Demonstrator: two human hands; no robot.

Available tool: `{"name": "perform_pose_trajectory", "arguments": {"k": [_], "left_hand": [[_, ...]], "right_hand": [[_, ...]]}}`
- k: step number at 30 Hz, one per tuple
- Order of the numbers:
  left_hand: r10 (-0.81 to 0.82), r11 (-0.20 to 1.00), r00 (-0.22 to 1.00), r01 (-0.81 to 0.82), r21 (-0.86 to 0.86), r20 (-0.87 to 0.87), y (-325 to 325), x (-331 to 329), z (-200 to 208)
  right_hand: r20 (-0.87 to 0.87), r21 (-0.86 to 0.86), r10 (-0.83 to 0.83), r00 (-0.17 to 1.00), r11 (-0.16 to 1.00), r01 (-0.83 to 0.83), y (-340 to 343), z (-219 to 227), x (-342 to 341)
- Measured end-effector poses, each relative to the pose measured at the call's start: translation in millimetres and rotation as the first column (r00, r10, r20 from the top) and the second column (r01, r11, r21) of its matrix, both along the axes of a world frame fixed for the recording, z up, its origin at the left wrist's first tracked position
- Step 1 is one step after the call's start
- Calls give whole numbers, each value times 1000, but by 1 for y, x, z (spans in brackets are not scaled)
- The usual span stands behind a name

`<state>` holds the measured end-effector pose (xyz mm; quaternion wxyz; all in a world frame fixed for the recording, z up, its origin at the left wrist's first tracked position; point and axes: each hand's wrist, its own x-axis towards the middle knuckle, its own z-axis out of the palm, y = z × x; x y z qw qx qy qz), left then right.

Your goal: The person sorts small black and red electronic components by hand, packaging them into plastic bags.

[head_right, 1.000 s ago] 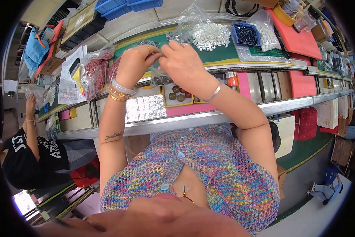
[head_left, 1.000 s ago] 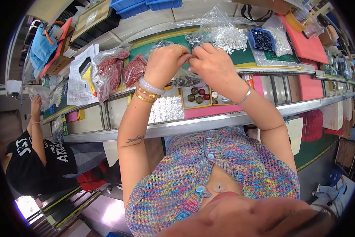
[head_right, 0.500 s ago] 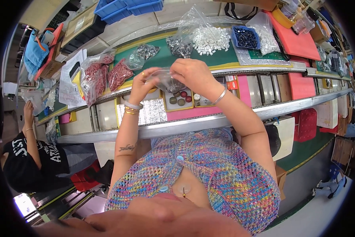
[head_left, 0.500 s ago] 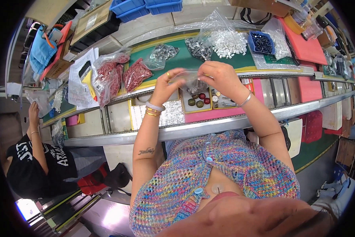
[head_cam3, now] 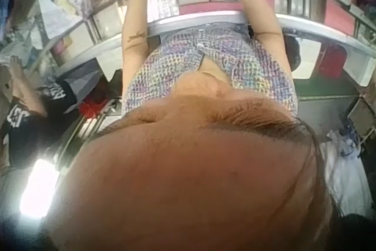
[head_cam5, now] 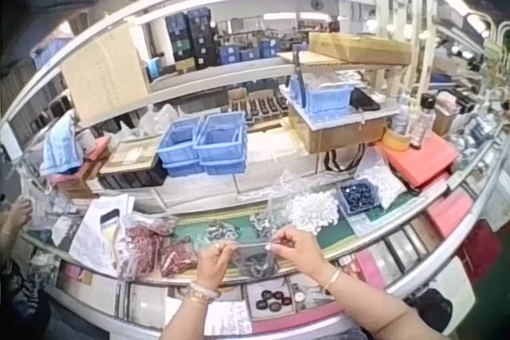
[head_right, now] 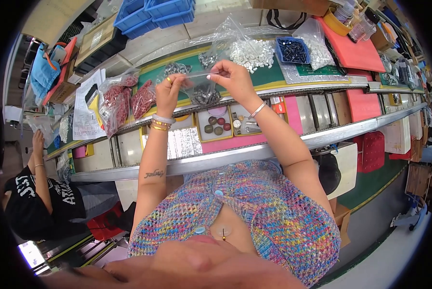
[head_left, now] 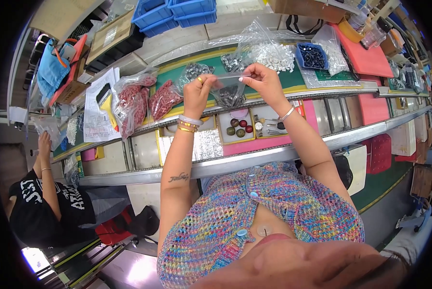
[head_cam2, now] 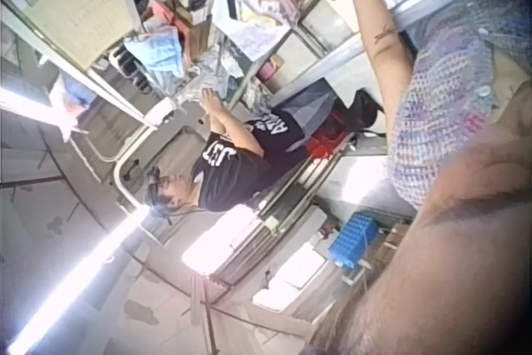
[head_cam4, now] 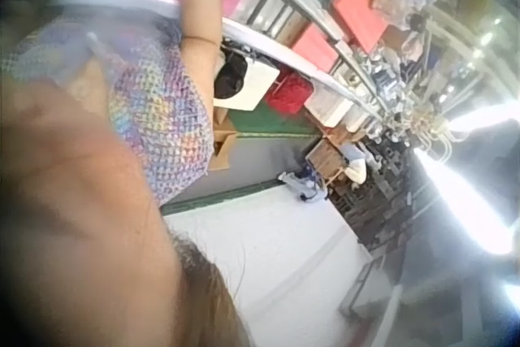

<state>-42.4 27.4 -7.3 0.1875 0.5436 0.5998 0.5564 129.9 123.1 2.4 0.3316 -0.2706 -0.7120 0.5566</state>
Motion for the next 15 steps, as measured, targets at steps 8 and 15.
{"name": "perform_pose_trajectory", "arguments": {"k": [8, 15], "left_hand": [[-10, 1000, 969, 15, -19, 246, -1, -9, -1], [20, 1000, 942, -14, -21, 335, -6, -15, 6]], "right_hand": [[-117, -74, 33, 993, 996, -42, 10, -1, 0], [-98, -55, 26, 995, 998, -32, 13, 3, 2]]}}
